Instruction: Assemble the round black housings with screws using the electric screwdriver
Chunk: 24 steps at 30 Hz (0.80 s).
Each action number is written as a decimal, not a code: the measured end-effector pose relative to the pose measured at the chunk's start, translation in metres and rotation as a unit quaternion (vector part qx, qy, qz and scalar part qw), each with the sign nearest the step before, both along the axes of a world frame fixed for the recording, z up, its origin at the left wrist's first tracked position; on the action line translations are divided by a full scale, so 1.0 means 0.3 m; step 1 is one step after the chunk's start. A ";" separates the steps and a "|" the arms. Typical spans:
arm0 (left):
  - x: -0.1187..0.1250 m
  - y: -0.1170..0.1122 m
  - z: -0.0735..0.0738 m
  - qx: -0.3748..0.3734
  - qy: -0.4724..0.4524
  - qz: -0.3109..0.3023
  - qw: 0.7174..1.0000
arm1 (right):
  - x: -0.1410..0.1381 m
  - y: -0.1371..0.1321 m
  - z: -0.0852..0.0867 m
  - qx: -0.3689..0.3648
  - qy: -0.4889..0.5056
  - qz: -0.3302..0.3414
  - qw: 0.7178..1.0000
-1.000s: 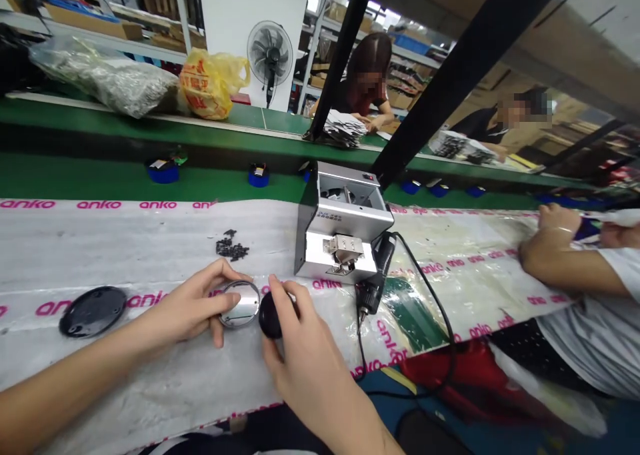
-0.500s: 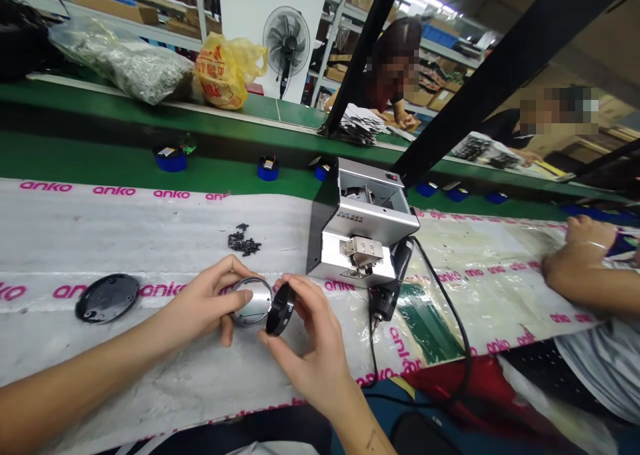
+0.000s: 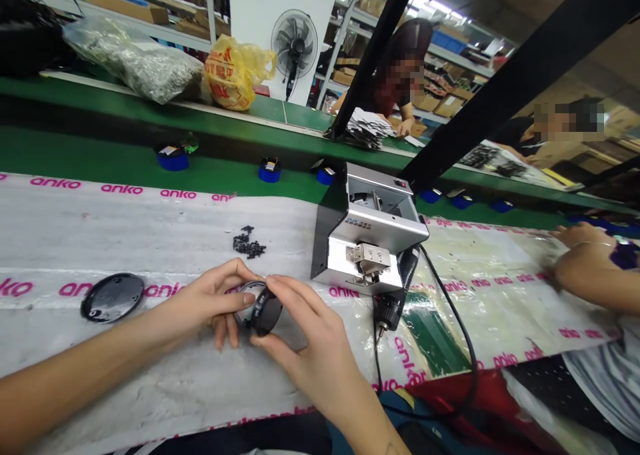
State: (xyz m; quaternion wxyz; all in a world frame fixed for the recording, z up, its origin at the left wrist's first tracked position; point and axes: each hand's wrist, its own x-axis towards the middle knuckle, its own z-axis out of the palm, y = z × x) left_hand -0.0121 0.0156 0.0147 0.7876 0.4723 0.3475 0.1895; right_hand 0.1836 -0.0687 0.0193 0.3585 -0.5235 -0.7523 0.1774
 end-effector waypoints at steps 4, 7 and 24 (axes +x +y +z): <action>-0.030 0.035 0.002 -0.074 -0.073 -0.045 0.994 | -0.015 0.045 0.051 -0.041 -0.040 0.017 0.998; -0.048 0.054 -0.004 -0.098 -0.108 -0.066 0.987 | -0.024 0.064 0.057 -0.048 -0.074 0.013 0.996; -0.071 0.082 -0.039 -0.162 -0.163 -0.107 0.967 | -0.028 0.086 0.071 0.002 -0.216 0.057 0.975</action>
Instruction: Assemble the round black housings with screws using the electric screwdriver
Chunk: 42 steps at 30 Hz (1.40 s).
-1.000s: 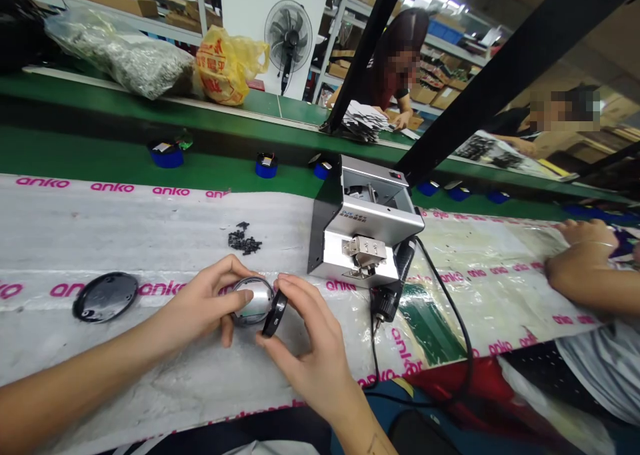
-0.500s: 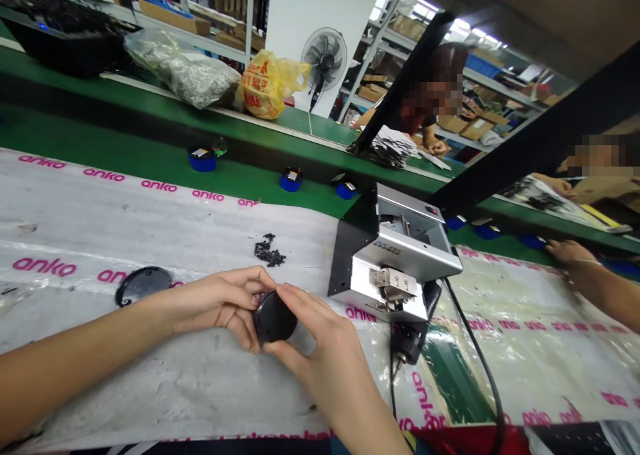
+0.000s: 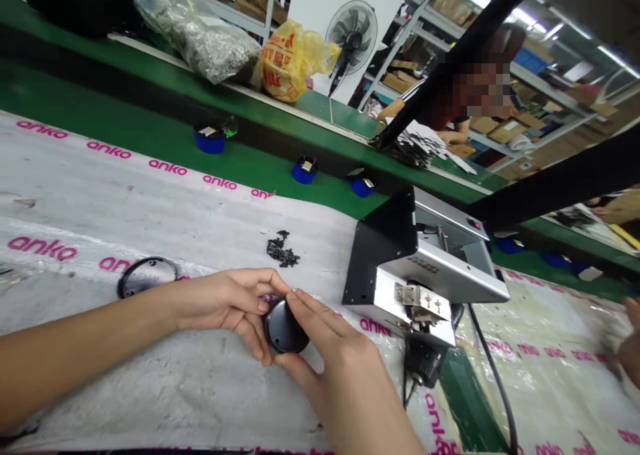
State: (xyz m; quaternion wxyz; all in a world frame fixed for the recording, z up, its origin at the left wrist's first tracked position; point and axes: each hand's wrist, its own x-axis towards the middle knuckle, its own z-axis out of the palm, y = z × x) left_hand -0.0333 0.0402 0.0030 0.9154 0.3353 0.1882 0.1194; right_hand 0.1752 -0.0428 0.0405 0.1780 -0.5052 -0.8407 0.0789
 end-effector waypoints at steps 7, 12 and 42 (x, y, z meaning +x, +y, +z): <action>0.001 0.001 -0.014 -0.005 -0.026 -0.003 1.000 | -0.003 -0.007 0.015 0.040 -0.057 -0.004 0.998; 0.009 -0.026 0.000 0.071 -0.014 -0.006 0.997 | -0.008 0.010 0.016 0.003 -0.075 -0.003 0.997; 0.315 -0.045 0.079 0.195 0.203 -0.107 0.954 | 0.555 -0.096 -0.020 0.038 0.501 -0.422 0.755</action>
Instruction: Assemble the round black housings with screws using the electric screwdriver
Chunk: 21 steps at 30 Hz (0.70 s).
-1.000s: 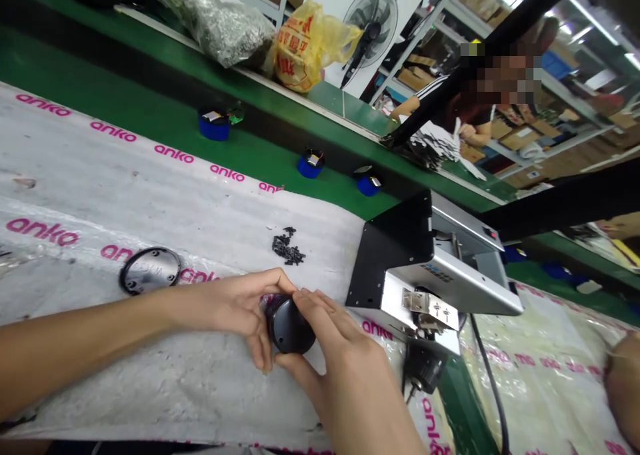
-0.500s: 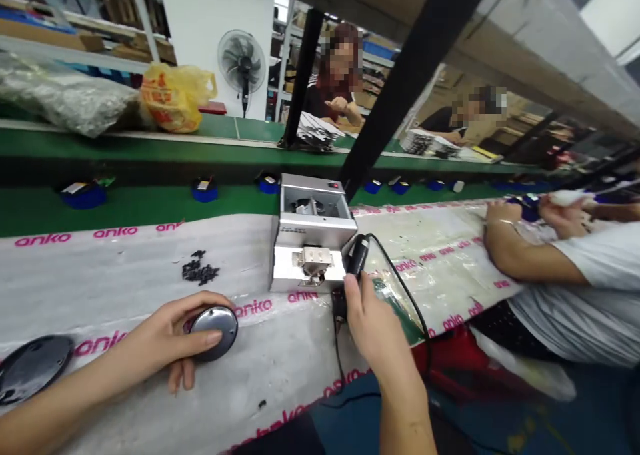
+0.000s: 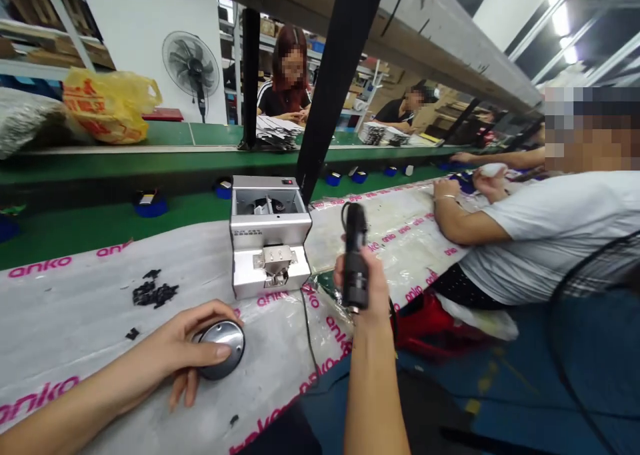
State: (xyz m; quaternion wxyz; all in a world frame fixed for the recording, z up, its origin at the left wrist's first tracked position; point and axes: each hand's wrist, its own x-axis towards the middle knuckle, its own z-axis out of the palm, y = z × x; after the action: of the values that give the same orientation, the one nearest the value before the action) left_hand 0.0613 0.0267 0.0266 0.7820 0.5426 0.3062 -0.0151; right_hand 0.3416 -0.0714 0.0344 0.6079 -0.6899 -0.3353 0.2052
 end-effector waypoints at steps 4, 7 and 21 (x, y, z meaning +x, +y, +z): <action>-0.002 0.005 0.004 -0.014 -0.003 -0.008 1.000 | -0.112 -0.028 0.166 0.147 0.032 0.016 0.989; 0.004 0.002 0.001 -0.019 0.001 -0.005 1.000 | -0.221 0.040 0.259 0.289 0.068 0.020 0.955; 0.003 -0.003 -0.022 -0.006 0.002 0.010 1.000 | -0.328 0.187 0.188 0.327 0.008 0.109 0.939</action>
State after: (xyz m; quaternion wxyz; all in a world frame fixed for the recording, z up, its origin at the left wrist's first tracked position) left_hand 0.0622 0.0259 0.0201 0.7848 0.5349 0.3128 -0.0101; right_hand 0.2433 -0.0155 0.0906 0.7764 -0.4107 -0.4521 0.1554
